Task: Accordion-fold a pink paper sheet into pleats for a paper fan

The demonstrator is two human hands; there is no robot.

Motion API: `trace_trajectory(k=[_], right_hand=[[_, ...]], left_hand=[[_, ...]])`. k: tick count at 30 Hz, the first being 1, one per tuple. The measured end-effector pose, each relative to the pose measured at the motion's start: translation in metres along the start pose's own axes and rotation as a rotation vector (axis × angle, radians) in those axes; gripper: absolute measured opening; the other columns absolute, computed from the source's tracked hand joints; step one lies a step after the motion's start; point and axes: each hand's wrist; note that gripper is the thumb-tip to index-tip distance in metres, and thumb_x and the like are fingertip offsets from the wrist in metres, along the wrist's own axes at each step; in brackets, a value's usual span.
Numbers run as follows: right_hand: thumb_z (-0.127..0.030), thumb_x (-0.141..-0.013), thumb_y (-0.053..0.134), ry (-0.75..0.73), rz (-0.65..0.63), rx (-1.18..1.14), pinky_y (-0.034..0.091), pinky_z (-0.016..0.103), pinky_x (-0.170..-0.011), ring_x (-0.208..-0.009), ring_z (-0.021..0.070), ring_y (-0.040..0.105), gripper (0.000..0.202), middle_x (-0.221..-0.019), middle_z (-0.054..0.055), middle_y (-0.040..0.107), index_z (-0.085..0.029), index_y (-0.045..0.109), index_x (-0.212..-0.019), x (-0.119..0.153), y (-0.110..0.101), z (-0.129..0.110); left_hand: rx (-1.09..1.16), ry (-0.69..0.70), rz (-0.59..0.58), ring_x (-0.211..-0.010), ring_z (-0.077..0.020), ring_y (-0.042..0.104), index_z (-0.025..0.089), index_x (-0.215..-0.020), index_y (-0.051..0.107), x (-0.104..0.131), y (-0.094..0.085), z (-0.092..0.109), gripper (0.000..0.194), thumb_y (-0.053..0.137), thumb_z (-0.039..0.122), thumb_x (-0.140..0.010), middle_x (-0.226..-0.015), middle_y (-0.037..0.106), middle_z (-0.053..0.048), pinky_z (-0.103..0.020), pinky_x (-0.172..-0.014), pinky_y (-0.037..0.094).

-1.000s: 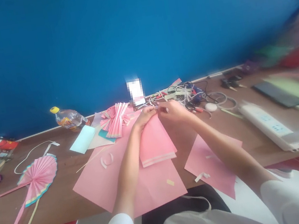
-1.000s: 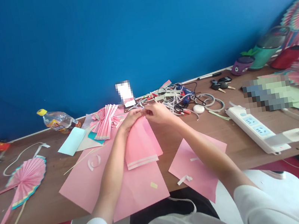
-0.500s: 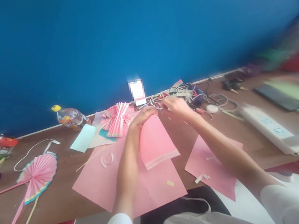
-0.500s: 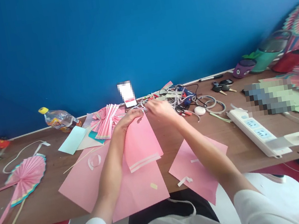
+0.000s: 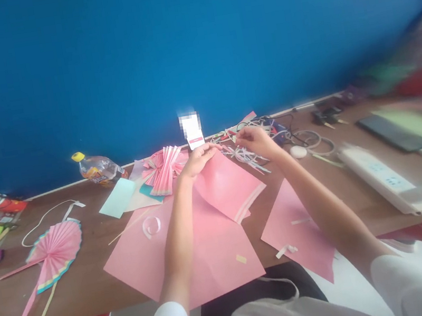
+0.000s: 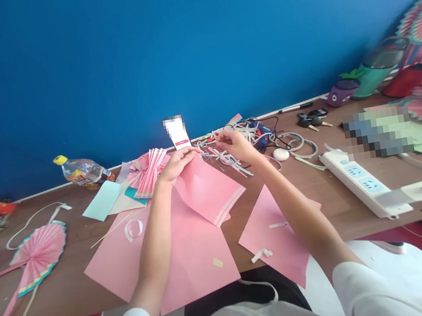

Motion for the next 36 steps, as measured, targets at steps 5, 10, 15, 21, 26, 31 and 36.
trace_trajectory(k=[5,10,15,21,26,31,36], right_hand=[[-0.038,-0.082,0.062,0.038,-0.008,-0.039,0.042,0.025,-0.052,-0.053,0.0119,0.054,0.019,-0.07,0.002,0.066,-0.02,0.055,-0.082,0.0,0.009,0.009],[-0.045,-0.082,0.062,0.049,-0.083,-0.032,0.04,0.024,-0.052,-0.058,0.0124,0.056,0.025,-0.072,0.002,0.067,-0.02,0.054,-0.082,-0.001,0.012,0.014],[-0.033,-0.087,0.052,0.092,-0.216,0.278,0.038,0.024,-0.054,-0.059,0.0133,0.054,0.017,-0.069,0.003,0.065,-0.02,0.058,-0.077,0.0,0.021,0.025],[-0.013,-0.077,0.052,0.033,-0.378,0.931,0.041,0.032,-0.065,-0.079,0.026,0.064,0.021,-0.088,0.014,0.072,-0.018,0.069,-0.089,0.012,0.043,0.035],[-0.01,-0.078,0.05,0.083,-0.326,1.149,0.044,0.038,-0.068,-0.083,0.0334,0.067,0.028,-0.09,0.023,0.071,-0.012,0.072,-0.095,0.019,0.058,0.024],[-0.015,-0.082,0.051,0.123,-0.277,1.147,0.046,0.039,-0.072,-0.089,0.0336,0.067,0.026,-0.095,0.023,0.07,-0.013,0.071,-0.097,0.019,0.06,0.023],[-0.032,-0.079,0.064,0.116,-0.154,1.101,0.045,0.034,-0.076,-0.095,0.0301,0.065,0.048,-0.105,0.015,0.071,-0.021,0.061,-0.126,0.011,0.04,0.025]], left_hand=[[-0.041,-0.003,-0.018,-0.109,-0.0202,0.056,0.017,-0.105,0.067,0.002,0.0,-0.002,0.028,0.054,0.036,-0.091,-0.114,0.066,-0.008,-0.031,-0.098,0.039],[-0.091,-0.045,0.002,-0.088,-0.0157,0.057,0.018,-0.107,0.065,-0.002,0.0,-0.016,0.025,0.051,0.03,-0.089,-0.1,0.066,-0.004,-0.028,-0.084,0.043],[-0.165,-0.072,-0.067,-0.095,-0.0166,0.058,0.017,-0.1,0.066,-0.005,0.0,-0.031,0.023,0.05,0.022,-0.084,-0.105,0.065,-0.005,-0.029,-0.089,0.044],[-0.203,-0.22,-0.394,-0.097,-0.017,0.061,0.017,-0.108,0.068,0.001,-0.015,-0.05,0.031,0.053,0.023,-0.08,-0.108,0.067,-0.007,-0.028,-0.089,0.046],[-0.305,-0.261,-0.331,-0.091,-0.0166,0.062,0.018,-0.106,0.07,-0.002,-0.021,-0.068,0.034,0.054,0.018,-0.075,-0.107,0.069,-0.007,-0.027,-0.083,0.048],[-0.273,-0.232,-0.365,-0.092,-0.0168,0.062,0.017,-0.105,0.07,-0.006,-0.018,-0.073,0.031,0.056,0.021,-0.077,-0.106,0.07,-0.007,-0.028,-0.084,0.047],[-0.205,-0.205,-0.306,-0.099,-0.0207,0.064,0.013,-0.104,0.07,-0.007,-0.02,-0.068,0.031,0.06,0.034,-0.083,-0.108,0.07,-0.011,-0.031,-0.09,0.046]])
Point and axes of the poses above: each hand's wrist, its own x-axis away from the middle knuckle, its own y-axis out of the palm, z = x × y
